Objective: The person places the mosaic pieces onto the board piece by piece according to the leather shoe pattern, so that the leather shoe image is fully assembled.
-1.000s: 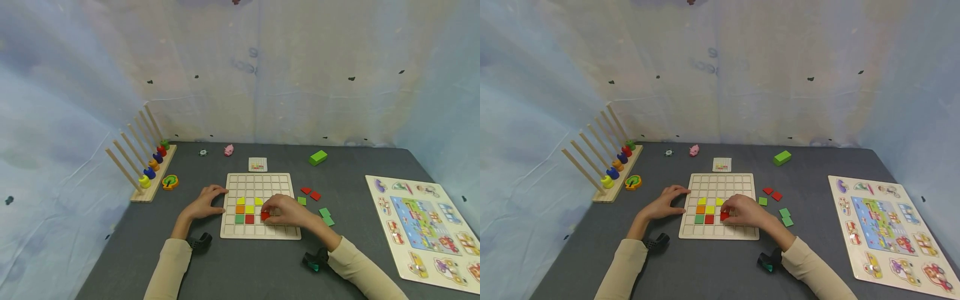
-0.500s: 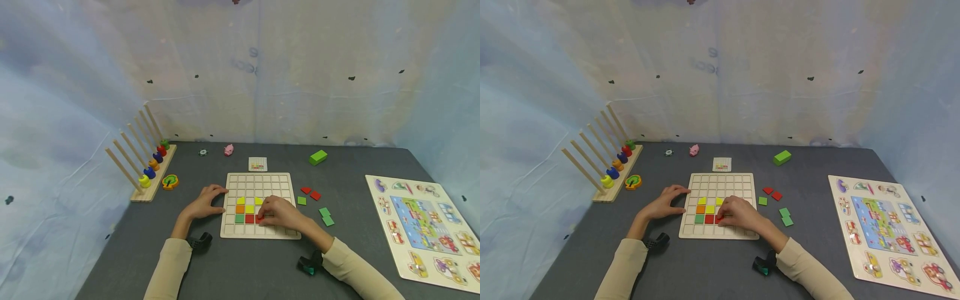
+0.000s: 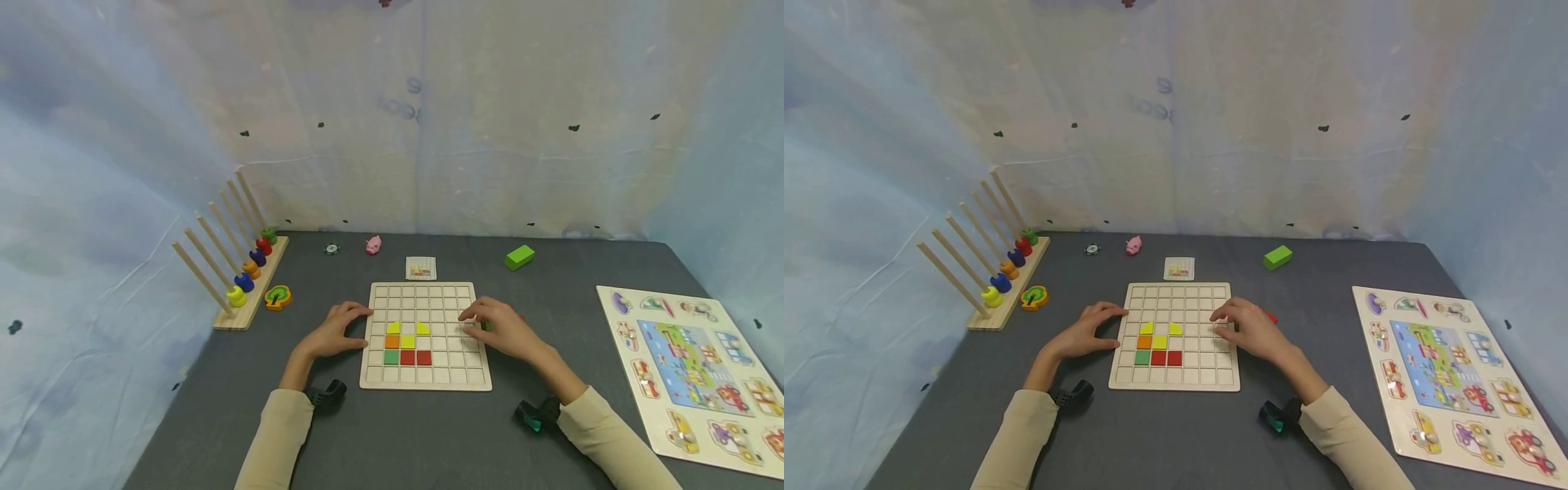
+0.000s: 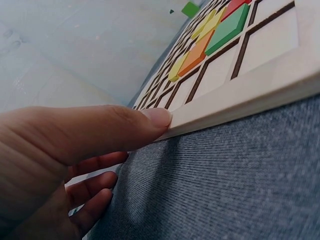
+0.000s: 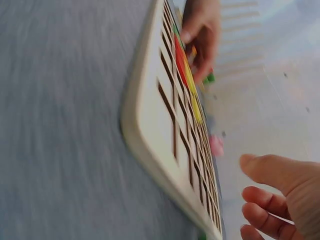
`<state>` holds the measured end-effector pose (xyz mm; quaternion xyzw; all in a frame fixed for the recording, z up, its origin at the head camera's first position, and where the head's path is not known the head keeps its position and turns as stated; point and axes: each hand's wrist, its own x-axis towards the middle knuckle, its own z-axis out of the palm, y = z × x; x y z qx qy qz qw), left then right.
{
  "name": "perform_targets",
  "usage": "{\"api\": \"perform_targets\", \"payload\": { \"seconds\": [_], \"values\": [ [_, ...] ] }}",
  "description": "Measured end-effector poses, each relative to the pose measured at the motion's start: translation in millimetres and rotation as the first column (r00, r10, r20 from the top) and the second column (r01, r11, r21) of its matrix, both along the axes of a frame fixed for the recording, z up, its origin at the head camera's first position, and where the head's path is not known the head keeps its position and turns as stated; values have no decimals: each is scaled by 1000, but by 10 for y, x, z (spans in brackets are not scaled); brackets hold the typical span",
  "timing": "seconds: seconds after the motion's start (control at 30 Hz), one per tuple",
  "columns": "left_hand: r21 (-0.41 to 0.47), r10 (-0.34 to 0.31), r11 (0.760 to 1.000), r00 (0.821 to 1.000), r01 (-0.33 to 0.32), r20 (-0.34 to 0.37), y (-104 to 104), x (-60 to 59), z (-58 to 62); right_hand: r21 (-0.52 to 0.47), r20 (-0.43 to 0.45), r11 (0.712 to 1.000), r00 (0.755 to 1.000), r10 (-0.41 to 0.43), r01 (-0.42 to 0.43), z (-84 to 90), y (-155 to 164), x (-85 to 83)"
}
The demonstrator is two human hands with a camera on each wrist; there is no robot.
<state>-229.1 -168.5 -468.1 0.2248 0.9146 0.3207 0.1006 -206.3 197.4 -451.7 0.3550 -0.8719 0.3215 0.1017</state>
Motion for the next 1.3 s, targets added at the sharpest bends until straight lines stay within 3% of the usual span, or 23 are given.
{"api": "perform_targets", "payload": {
  "seconds": [0.2,0.5,0.83,1.0,1.3],
  "values": [
    [-9,2,1000,1000,-2,7,-6,-11,-9,34,8,997,997,-73,72,2,293,-23],
    [0,-6,1000,1000,6,6,-9,-20,-12,165,119,974,978,-174,153,-30,457,-31],
    [-3,-14,1000,1000,14,8,-9,-18,-2,193,108,970,979,-173,150,-83,482,-39],
    [-1,-12,1000,1000,12,8,-14,-21,-7,154,90,975,981,-174,159,-64,468,-44],
    [-3,-10,1000,1000,10,7,-7,-7,10,73,64,997,997,-39,34,-21,163,27]
  ]
}}
